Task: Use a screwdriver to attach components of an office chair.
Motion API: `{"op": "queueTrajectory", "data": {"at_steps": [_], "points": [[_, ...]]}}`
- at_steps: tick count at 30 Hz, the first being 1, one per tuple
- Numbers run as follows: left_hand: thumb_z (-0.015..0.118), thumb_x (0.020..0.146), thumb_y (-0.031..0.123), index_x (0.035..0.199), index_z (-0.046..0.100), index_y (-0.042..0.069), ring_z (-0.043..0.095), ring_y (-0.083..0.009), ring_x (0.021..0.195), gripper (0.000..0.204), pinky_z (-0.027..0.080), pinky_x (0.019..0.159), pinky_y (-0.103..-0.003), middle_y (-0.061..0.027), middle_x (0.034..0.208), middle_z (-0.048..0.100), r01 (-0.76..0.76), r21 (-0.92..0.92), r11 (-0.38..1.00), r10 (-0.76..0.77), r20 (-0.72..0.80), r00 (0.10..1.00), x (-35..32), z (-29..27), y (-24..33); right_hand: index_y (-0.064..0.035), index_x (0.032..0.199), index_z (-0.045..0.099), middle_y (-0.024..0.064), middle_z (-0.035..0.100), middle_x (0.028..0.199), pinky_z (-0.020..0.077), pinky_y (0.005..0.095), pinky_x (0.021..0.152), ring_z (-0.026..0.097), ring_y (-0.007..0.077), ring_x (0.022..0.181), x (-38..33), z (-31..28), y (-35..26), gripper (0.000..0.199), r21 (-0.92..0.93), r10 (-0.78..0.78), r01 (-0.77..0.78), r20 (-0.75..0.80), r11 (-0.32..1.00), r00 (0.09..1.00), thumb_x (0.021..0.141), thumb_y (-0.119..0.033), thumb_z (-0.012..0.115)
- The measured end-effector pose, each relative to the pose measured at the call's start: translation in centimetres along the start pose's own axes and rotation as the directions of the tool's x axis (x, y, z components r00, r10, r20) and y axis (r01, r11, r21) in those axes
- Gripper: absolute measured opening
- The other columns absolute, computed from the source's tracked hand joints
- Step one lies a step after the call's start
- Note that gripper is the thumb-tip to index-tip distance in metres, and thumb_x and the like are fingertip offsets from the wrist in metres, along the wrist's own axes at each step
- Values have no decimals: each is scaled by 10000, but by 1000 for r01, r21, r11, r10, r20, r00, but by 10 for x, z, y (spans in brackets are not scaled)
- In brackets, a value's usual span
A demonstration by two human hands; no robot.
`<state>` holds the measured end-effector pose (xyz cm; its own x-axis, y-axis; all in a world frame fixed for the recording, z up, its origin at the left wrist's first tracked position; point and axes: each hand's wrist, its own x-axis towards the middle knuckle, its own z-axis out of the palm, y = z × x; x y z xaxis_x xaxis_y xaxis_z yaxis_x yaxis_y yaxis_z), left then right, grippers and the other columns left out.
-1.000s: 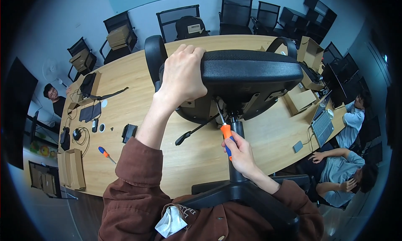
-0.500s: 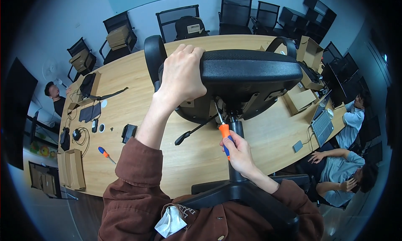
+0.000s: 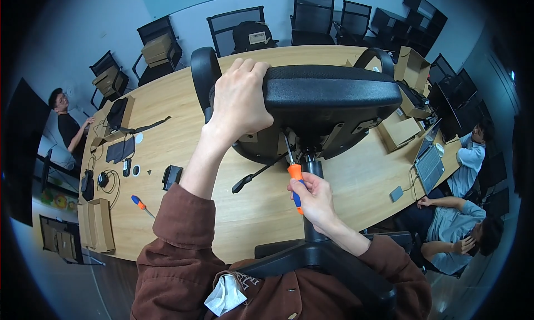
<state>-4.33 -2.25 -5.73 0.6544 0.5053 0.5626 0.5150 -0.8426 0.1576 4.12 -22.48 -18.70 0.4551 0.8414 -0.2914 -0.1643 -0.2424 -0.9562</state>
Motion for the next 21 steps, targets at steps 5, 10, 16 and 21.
{"op": "queueTrajectory", "data": {"at_steps": [5,10,16,21], "points": [[697,508,53,1041,643,6,594,-300,995,538,526,854,-366,-142,982,629,-47,29,998,49,-63,997,0,2,-1,40,1066,602,52,632,828,455,229,635,572,91,697,1,1,-1,236,151,10,-22,82,988,997,971,-174,572],[697,509,58,1032,648,15,600,-295,986,527,530,842,-368,-135,969,629,-23,32,999,25,-52,998,1,3,1,-18,1082,511,20,510,740,405,270,604,488,125,629,6,0,4,330,672,14,-274,365,688,931,1047,-334,427],[699,504,60,1027,650,19,601,-297,978,527,534,826,-366,-130,964,630,-16,36,999,19,-64,998,0,3,2,-41,1105,474,9,435,696,366,276,586,439,127,599,18,0,10,441,695,97,-443,478,566,873,1042,-462,357],[696,491,48,1131,590,14,576,-311,1016,649,496,894,-380,-142,1022,607,-69,-19,997,68,-46,997,-3,0,-2,-71,1072,467,6,464,703,375,269,590,456,127,592,18,6,5,362,600,90,-369,443,709,892,1033,-429,427]]}}
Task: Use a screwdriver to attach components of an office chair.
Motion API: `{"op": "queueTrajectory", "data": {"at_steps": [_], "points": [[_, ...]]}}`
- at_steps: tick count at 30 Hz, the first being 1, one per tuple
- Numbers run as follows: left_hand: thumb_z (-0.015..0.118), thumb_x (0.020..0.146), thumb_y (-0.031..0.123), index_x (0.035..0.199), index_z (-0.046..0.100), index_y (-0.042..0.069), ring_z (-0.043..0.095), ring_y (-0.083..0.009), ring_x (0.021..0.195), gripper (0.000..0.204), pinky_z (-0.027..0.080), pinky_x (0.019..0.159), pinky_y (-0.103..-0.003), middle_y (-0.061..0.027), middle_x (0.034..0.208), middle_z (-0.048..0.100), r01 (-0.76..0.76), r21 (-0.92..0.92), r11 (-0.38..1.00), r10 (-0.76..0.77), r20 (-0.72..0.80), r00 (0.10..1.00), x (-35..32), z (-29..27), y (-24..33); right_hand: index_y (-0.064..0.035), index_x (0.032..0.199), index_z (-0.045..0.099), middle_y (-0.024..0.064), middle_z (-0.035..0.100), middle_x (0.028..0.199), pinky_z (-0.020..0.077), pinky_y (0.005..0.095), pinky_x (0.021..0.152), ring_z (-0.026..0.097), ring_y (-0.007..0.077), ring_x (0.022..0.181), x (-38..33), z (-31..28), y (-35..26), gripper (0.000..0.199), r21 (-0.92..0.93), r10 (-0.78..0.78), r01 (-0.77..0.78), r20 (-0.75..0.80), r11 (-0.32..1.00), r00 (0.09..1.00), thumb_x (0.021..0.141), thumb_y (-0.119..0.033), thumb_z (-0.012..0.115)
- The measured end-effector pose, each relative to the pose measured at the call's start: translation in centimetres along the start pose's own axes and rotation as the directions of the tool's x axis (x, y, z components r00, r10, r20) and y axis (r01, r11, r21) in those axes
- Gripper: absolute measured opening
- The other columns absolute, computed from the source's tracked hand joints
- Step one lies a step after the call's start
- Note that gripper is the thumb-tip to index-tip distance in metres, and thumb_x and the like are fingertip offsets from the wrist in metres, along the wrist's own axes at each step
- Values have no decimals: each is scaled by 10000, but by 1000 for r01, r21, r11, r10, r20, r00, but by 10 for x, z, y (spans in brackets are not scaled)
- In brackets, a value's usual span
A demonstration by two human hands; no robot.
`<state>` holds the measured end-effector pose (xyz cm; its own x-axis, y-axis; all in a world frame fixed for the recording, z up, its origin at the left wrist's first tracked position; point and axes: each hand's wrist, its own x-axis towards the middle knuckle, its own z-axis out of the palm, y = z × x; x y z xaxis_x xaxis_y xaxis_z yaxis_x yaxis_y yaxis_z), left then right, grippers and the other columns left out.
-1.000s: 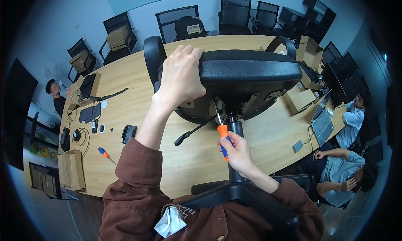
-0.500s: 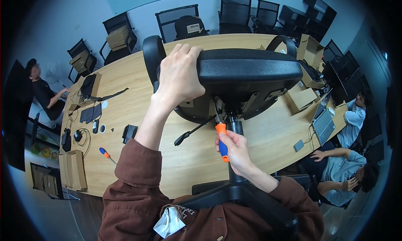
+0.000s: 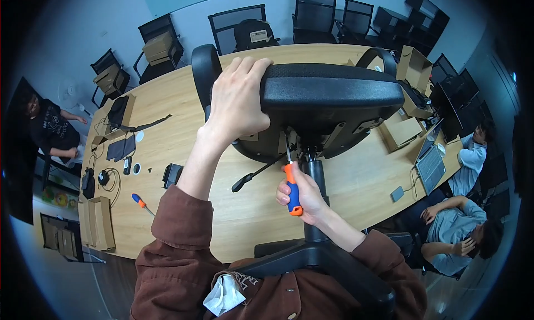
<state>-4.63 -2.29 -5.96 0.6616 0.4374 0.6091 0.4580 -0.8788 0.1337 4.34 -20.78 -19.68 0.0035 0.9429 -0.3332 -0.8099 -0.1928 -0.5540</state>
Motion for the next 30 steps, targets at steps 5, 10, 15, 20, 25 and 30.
{"op": "queueTrajectory", "data": {"at_steps": [5,10,15,20,25,30], "points": [[683,548,-5,1131,566,0,561,-350,1050,595,474,908,-408,-172,1061,589,-156,-71,985,129,-290,948,-23,-4,-4,-76,1004,491,37,535,733,442,272,633,559,149,683,10,0,3,306,-184,-156,138,-90,973,984,990,-372,566],[685,728,15,712,574,20,548,-189,630,113,422,582,-289,-78,683,540,104,-540,835,-246,-198,949,-109,16,23,-31,1062,568,49,613,828,479,267,705,590,130,746,19,-10,6,361,-289,-242,222,-34,931,970,1019,-382,497],[197,1034,545,984,580,-11,626,-199,661,678,536,595,-330,-119,776,628,866,-492,85,-246,832,497,-170,47,57,-15,1159,563,33,620,852,473,246,662,567,89,741,26,-14,1,410,-397,-234,222,17,891,972,1029,-392,469],[219,1049,483,1255,452,-12,629,-242,877,586,525,775,-368,-182,1093,596,655,-402,-639,41,833,551,-186,60,80,-37,1183,546,27,601,862,491,193,620,573,61,735,18,-20,-14,391,-417,-119,125,42,900,992,1028,-385,459],[305,1052,400,1351,394,-18,599,-267,981,521,520,801,-391,-199,1223,555,528,-282,-801,150,758,634,-187,75,82,-58,1148,529,17,567,839,397,139,439,509,17,580,17,-28,-24,398,-363,-37,67,88,929,995,1023,-427,443],[342,1049,386,1350,390,-49,599,-266,969,531,541,731,-333,-210,1259,544,488,-170,-856,245,697,674,-189,86,84,-56,1157,535,19,574,822,392,146,438,511,32,578,20,-35,-29,424,-303,-19,68,161,950,987,1024,-444,429]]}}
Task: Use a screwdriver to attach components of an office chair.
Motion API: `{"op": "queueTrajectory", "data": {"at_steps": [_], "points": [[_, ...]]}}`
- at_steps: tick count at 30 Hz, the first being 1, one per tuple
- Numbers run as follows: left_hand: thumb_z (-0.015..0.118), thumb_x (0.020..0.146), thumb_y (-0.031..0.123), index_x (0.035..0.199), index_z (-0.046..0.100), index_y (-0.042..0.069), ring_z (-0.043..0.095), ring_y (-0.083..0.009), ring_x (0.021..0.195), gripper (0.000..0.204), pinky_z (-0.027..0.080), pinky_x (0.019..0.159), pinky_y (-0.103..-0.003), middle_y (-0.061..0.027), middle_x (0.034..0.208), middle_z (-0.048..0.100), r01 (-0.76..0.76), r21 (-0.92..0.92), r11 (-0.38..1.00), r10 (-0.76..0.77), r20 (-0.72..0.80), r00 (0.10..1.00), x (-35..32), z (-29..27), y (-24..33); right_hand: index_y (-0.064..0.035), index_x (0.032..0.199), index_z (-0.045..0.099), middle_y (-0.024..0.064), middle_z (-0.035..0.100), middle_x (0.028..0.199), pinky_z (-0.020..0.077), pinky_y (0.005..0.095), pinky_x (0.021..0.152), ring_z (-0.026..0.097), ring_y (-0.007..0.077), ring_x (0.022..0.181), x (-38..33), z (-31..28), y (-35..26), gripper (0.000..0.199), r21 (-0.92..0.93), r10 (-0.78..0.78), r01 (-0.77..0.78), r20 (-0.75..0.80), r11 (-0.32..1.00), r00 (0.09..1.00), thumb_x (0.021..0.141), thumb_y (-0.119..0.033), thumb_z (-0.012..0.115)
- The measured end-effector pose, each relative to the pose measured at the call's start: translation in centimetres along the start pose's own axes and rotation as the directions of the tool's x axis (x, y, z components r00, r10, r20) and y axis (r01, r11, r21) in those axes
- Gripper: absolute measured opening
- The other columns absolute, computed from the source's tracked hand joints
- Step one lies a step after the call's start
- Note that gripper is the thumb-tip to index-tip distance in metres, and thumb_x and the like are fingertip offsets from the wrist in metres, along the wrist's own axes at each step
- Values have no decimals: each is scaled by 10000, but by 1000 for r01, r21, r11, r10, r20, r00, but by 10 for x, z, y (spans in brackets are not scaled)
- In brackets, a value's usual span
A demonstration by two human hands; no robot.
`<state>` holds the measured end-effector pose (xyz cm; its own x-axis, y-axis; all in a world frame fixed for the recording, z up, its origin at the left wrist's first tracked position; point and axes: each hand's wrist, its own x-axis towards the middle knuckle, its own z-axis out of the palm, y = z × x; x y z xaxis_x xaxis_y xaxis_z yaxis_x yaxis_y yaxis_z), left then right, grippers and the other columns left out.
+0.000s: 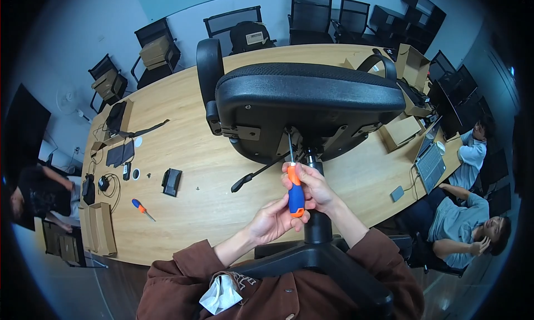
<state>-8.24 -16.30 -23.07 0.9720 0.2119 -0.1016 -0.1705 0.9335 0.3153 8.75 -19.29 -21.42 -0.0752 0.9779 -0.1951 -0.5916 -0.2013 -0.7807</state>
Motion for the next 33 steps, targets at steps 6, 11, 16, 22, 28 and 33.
{"op": "queueTrajectory", "data": {"at_steps": [6,11,16,22,28,33], "points": [[430,1038,340,1233,520,-67,646,-236,891,461,558,686,-306,-190,1134,620,-124,56,991,127,-68,989,-1,7,-3,-20,1126,571,48,626,833,472,195,521,560,61,625,-1,15,-19,455,-245,-14,-23,-146,969,989,1038,-431,397],[477,1022,337,1145,582,-65,671,-233,904,433,570,704,-286,-181,1074,648,-98,268,958,161,-224,961,-3,16,1,-17,1060,637,46,645,786,467,232,515,531,58,540,-3,36,-25,337,-519,-125,-137,-438,844,890,1010,-328,519],[486,1011,383,1191,542,-55,654,-219,905,477,566,677,-290,-192,1098,629,13,455,891,161,-341,926,2,15,2,-9,959,668,19,596,681,412,224,496,529,55,558,3,36,-23,179,-675,-311,-47,-400,737,862,920,-184,658],[457,1032,247,1314,427,-45,605,-243,937,407,533,707,-280,-213,1243,556,37,-236,971,-26,49,998,2,13,-5,-34,891,675,15,587,657,402,219,509,519,58,574,5,19,-19,217,-290,-210,118,-310,950,927,957,-231,614],[556,990,302,1200,528,-43,609,-164,798,404,517,603,-225,-160,1096,630,-89,233,968,122,-128,984,4,17,-9,-4,1061,630,41,608,806,471,225,563,569,92,672,2,17,-22,285,4,-120,124,-213,992,970,989,-274,574],[594,974,283,1100,573,-11,575,-121,597,321,476,531,-214,-144,925,659,-131,363,923,200,-161,966,2,21,-1,19,856,700,85,604,576,444,271,507,585,107,532,-9,33,-41,372,-757,-315,-73,-354,649,881,959,-323,597]]}}
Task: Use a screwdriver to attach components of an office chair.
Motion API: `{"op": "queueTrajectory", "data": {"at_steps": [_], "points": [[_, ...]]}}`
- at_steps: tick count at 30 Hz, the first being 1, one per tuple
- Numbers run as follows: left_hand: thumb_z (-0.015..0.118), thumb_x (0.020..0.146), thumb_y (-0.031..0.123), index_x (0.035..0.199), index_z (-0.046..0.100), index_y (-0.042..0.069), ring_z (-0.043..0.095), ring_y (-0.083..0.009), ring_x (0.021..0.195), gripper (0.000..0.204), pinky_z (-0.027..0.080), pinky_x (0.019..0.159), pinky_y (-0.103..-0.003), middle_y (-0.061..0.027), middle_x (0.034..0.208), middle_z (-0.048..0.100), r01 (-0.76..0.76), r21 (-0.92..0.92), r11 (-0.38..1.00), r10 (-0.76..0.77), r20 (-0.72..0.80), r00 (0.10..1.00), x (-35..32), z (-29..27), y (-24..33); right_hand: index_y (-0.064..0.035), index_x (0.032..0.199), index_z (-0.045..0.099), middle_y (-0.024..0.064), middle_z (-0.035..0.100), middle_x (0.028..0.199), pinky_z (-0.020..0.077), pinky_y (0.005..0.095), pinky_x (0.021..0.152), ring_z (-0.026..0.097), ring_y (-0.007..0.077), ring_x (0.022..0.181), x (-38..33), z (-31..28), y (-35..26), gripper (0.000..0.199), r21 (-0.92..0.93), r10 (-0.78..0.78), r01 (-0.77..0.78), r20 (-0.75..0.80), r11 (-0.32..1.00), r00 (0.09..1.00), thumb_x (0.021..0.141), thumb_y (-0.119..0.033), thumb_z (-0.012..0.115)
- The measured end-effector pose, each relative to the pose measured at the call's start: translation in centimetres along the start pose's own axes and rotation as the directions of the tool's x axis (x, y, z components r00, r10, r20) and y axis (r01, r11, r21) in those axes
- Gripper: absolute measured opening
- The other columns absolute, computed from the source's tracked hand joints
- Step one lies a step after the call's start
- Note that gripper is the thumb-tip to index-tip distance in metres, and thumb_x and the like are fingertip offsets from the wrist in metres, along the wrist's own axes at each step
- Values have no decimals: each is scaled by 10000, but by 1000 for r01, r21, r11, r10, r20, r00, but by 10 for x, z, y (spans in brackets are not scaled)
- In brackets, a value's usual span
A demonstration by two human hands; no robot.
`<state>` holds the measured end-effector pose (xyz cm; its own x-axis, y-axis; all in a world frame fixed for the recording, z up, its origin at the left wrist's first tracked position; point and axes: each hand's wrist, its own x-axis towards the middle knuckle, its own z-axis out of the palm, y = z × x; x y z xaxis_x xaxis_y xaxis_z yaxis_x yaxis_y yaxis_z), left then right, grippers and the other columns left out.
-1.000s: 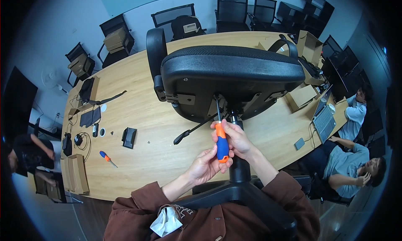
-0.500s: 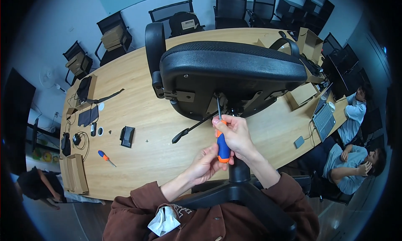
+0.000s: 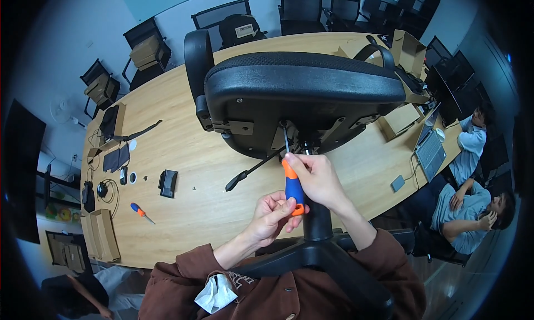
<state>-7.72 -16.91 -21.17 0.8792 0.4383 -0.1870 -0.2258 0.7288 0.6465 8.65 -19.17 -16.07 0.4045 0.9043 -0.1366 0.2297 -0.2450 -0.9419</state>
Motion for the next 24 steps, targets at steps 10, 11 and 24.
{"op": "queueTrajectory", "data": {"at_steps": [10,11,24], "points": [[442,975,561,1125,540,42,624,-205,746,549,495,582,-295,-147,963,635,264,-309,914,-179,279,944,5,-14,3,9,852,675,-33,574,670,371,201,505,474,12,605,4,14,16,242,331,-1,-22,69,944,998,974,-189,608],[308,983,617,1213,500,54,602,-252,912,638,512,687,-345,-152,1078,590,313,-330,890,-199,338,920,2,-13,-1,9,852,675,-33,574,670,371,201,505,474,12,605,6,16,19,242,322,-21,0,61,947,998,974,-189,608],[601,975,228,877,644,-59,465,-109,374,307,336,311,-231,-104,713,619,-2,274,962,81,-276,958,2,18,15,26,973,676,11,617,732,483,211,565,569,56,642,1,6,4,306,120,41,-54,106,991,994,982,-265,581]]}}
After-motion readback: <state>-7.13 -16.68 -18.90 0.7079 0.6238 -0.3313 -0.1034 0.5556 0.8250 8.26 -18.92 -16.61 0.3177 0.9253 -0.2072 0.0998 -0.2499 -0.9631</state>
